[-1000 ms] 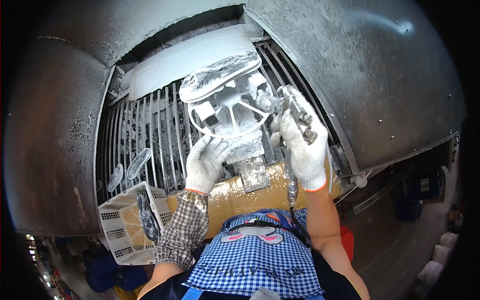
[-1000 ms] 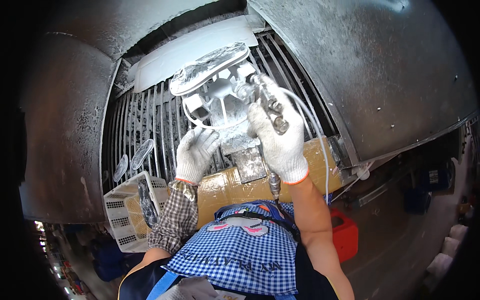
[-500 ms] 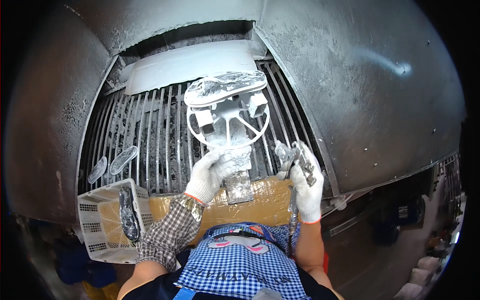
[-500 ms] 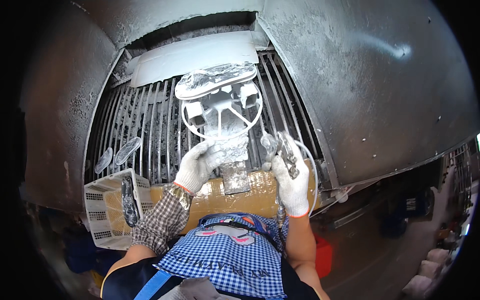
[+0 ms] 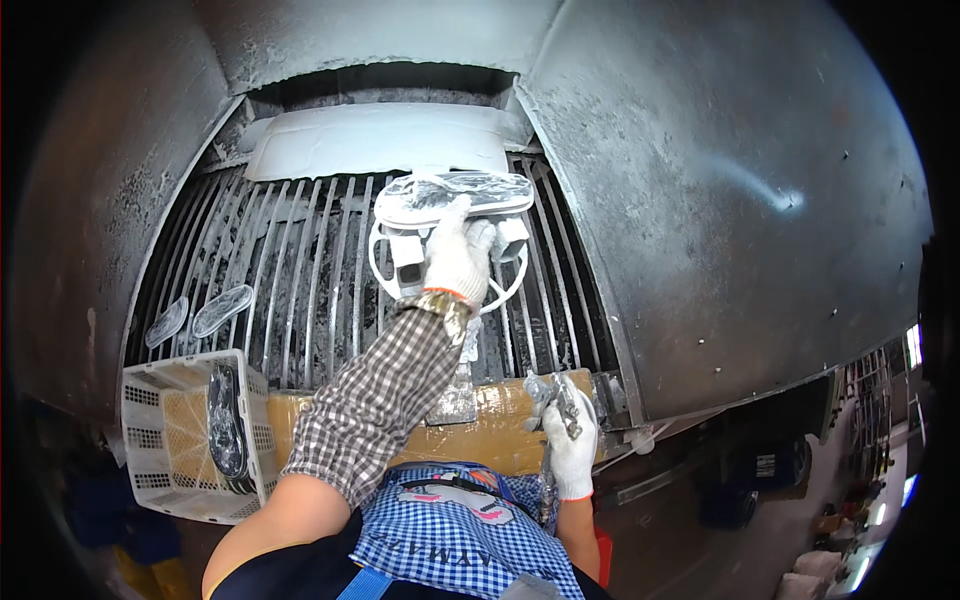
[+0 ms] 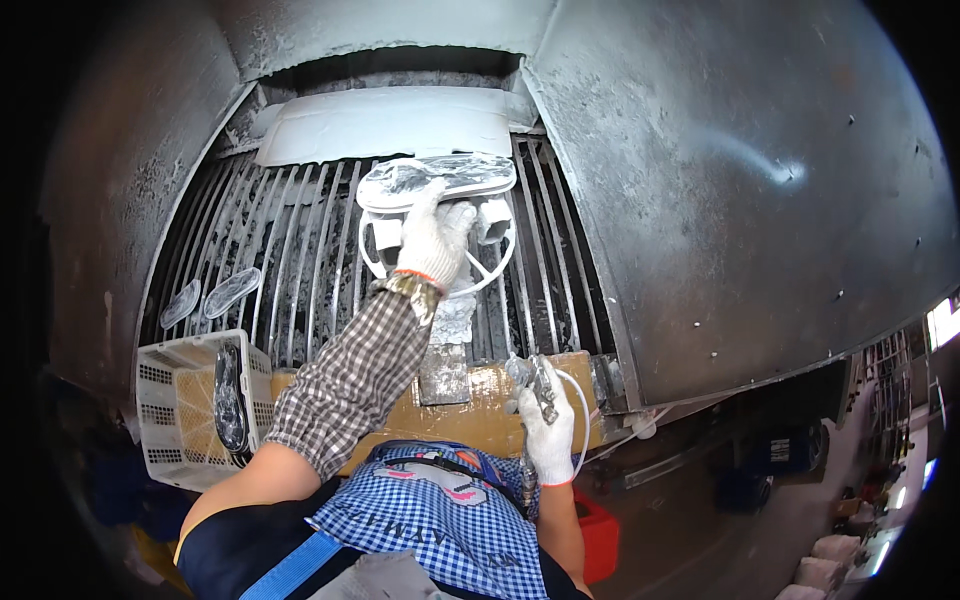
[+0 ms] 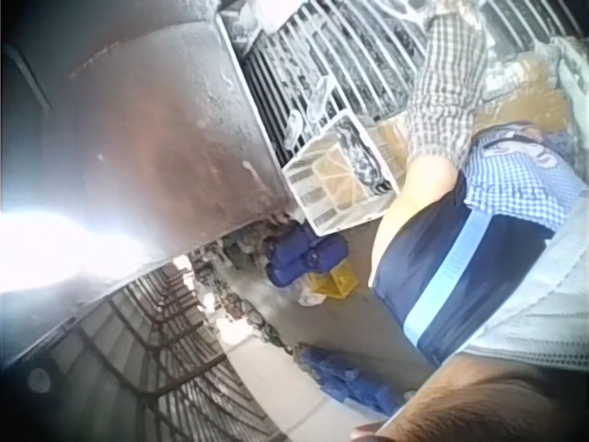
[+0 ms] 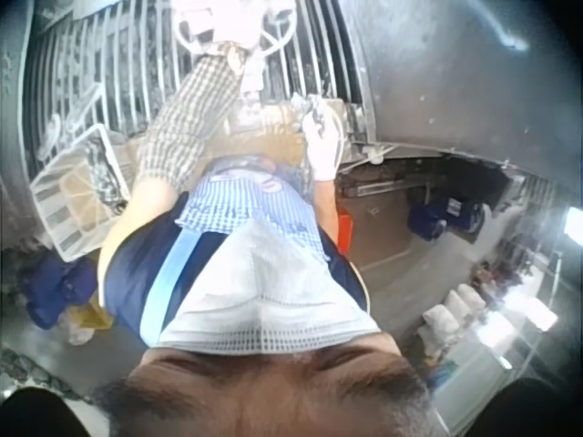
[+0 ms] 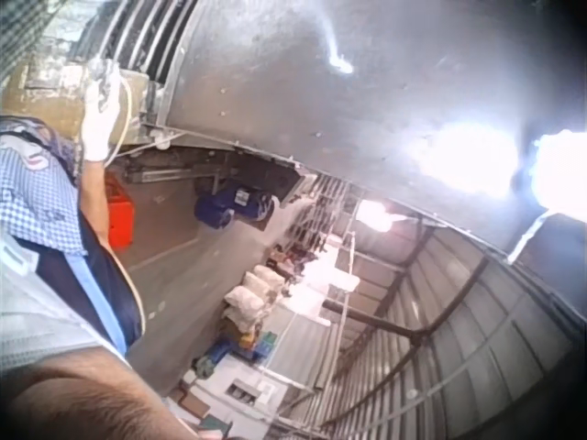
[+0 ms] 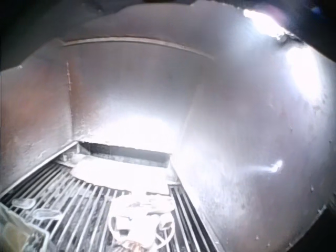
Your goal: The person spray paints a series of black slippers white using a handheld spray gun. They pick up each slipper from a white basket, hold it against a metal grate, and apply a coat of white paint before placing it back in the basket. The process is repeated for multiple slippers.
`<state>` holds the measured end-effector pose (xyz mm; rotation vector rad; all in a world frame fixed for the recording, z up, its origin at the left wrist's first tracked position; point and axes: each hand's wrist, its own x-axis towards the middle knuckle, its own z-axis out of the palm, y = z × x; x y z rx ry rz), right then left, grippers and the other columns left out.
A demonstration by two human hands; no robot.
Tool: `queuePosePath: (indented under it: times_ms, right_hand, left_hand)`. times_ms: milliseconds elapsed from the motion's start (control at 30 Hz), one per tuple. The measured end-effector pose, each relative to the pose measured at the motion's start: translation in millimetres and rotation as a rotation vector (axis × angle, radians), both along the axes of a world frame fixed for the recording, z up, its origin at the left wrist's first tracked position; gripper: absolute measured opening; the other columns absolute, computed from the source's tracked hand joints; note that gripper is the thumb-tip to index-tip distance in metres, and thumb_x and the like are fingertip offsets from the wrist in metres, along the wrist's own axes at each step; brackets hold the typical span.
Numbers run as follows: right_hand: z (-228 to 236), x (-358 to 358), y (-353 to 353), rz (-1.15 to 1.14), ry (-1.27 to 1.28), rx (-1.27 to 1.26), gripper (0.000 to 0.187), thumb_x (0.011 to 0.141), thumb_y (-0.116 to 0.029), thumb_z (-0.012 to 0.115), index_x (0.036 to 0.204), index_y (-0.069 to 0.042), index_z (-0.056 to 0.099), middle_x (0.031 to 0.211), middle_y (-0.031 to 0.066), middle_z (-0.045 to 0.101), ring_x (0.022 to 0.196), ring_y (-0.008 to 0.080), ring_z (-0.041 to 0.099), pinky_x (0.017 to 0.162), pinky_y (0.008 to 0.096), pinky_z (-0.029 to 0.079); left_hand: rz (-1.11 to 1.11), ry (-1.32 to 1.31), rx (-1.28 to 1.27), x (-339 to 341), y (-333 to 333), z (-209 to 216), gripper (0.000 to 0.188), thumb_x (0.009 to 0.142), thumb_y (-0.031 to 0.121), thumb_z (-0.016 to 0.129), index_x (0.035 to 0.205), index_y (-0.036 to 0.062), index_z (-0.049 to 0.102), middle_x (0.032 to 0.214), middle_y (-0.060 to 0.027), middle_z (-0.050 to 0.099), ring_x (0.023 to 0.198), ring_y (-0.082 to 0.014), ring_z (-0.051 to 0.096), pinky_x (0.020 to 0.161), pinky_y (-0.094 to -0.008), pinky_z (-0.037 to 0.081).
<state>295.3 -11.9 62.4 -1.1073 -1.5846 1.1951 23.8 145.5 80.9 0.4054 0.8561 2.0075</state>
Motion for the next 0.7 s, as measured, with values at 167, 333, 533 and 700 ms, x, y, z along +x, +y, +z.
queuePosePath:
  times_ms: [167, 333, 533, 700]
  right_hand:
    - [-21.0, 4.6, -9.4, 0.020, 0.153, -0.194, 0.056, 0.106, -0.015, 0.064, 0.155, 0.007, 0.047, 0.109, 0.0105, 0.069, 0.088, 0.0164, 0.069, 0.083, 0.0323, 0.058]
    - [-30.0, 6.2, -5.9, 0.039, 0.092, -0.164, 0.058, 0.106, -0.019, 0.064, 0.154, 0.007, 0.046, 0.106, 0.0118, 0.068, 0.084, 0.0181, 0.070, 0.079, 0.0332, 0.058]
    - [-37.9, -3.8, -4.2, 0.078, 0.028, -0.216, 0.060, 0.105, -0.020, 0.064, 0.154, 0.008, 0.046, 0.107, 0.0140, 0.069, 0.086, 0.0195, 0.070, 0.079, 0.0341, 0.059]
    - [-44.4, -16.3, -5.3, 0.119, -0.016, -0.239, 0.058, 0.103, -0.016, 0.063, 0.153, 0.008, 0.047, 0.111, 0.0151, 0.069, 0.090, 0.0197, 0.070, 0.080, 0.0342, 0.060]
  left_hand:
    - [0.083, 0.579, -0.167, -2.3, 5.1, -7.7, 0.036, 0.102, 0.005, 0.066, 0.136, -0.0037, 0.057, 0.110, -0.0177, 0.070, 0.098, -0.0247, 0.070, 0.083, -0.0353, 0.061]
    - [0.024, -0.537, -0.051, -1.7, -18.7, 54.7, 0.029, 0.101, 0.016, 0.072, 0.125, -0.0001, 0.069, 0.103, -0.0122, 0.073, 0.085, -0.0218, 0.070, 0.077, -0.0357, 0.062]
    - [0.189, -0.200, 0.228, -90.9, -87.2, 30.9, 0.026, 0.094, 0.020, 0.079, 0.111, 0.0020, 0.072, 0.107, -0.0102, 0.075, 0.095, -0.0209, 0.071, 0.082, -0.0386, 0.059]
    - [0.427, -0.324, 0.145, -166.9, -149.8, -18.1, 0.048, 0.097, 0.008, 0.071, 0.140, -0.0040, 0.053, 0.136, -0.0223, 0.064, 0.127, -0.0345, 0.064, 0.112, -0.0535, 0.054]
